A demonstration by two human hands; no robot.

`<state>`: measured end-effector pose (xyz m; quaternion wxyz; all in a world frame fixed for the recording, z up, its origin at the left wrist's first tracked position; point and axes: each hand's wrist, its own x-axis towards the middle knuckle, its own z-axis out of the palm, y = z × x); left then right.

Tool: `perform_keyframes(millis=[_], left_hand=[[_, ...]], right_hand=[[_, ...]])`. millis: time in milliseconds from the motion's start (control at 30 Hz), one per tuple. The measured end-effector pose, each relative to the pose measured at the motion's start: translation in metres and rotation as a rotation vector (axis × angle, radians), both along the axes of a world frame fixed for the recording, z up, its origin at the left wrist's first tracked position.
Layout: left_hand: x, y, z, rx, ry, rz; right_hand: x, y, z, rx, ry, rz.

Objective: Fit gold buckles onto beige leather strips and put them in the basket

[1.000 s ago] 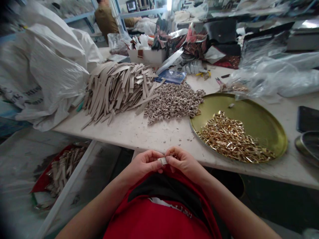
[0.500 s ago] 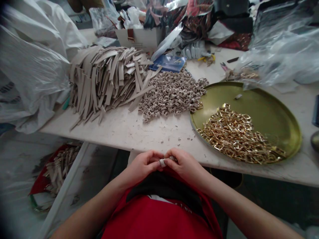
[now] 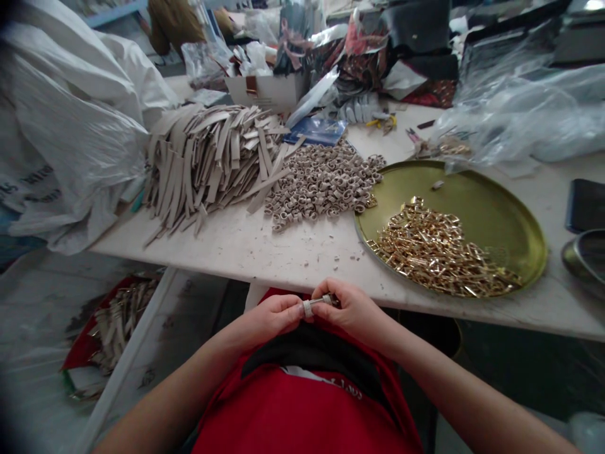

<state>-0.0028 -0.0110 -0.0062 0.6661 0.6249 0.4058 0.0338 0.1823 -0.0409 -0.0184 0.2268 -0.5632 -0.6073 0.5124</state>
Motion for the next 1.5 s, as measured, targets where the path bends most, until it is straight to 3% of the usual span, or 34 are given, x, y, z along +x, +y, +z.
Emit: perform_keyframes(millis=[133, 400, 600, 667, 800, 933, 1133, 1333, 1500], left_hand=[[0.001, -0.008, -0.002, 0.147, -0.012, -0.004], [-0.007, -0.020, 0.003, 0.148, 0.054, -0.045], [-0.007, -0.024, 0.002, 0.278, 0.054, -0.034], [-0.007, -0.023, 0.000, 0.289, 0.056, -0.044], [-0.012, -0.017, 0.009, 0.268, 0.078, -0.053], [-0.016, -0.012, 0.016, 0.116, 0.043, -0.051], [-0.006, -0.008, 0.002, 0.181, 0.062, 0.036], [-0.001, 0.011, 0.008, 0.344, 0.152, -0.076], [0.011, 0.037, 0.005, 0.594, 0.217, -0.108]], right_hand=[[-0.007, -0.010, 0.000, 0.219, -0.168, -0.107], [-0.004, -0.017, 0.009, 0.031, 0.050, 0.021], [-0.014, -0.021, 0.008, 0.171, -0.094, -0.086], [-0.014, -0.021, 0.007, 0.140, -0.068, -0.081], [-0.006, -0.020, 0.008, 0.004, 0.154, 0.015], [-0.005, -0.019, 0.006, -0.035, 0.266, -0.002], [-0.014, -0.015, -0.003, 0.117, 0.084, -0.082], [-0.011, -0.003, -0.008, 0.252, -0.147, -0.014], [-0.014, 0.031, -0.017, 0.395, -0.342, -0.054]])
